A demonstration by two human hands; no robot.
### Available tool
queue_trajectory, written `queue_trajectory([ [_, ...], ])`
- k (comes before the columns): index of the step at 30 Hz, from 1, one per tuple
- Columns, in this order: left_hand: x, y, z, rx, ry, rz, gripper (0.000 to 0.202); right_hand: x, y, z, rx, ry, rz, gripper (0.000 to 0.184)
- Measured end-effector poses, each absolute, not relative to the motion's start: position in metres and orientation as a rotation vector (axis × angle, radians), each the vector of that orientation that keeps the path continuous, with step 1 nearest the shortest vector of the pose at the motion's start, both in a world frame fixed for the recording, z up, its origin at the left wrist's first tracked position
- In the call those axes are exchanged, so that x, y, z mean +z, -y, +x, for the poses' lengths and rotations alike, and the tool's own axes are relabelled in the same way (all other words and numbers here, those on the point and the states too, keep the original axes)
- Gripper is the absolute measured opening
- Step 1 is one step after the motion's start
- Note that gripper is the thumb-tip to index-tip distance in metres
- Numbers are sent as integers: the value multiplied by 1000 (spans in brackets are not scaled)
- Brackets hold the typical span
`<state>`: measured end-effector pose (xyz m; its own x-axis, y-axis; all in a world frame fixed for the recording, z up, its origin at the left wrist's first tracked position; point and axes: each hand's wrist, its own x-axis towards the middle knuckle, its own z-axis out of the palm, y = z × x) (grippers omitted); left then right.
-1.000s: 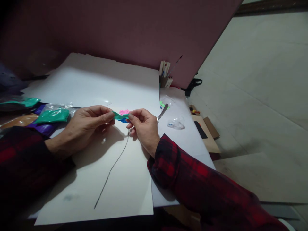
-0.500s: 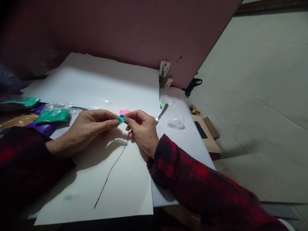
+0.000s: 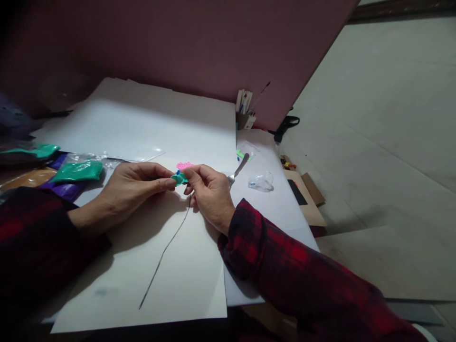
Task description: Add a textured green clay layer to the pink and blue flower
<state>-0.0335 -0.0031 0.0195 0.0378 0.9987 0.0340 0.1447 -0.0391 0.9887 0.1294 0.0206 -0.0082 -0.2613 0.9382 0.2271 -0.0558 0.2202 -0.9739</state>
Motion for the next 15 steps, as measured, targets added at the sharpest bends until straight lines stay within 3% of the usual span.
queue_trajectory([
  [6, 20, 4, -35, 1119, -1265, 1397, 23, -9, -20, 129, 1221, 1523, -837, 18],
  [15, 16, 0, -35, 1213, -1198, 1327, 15, -10, -19, 127, 1212, 1520, -806, 12],
])
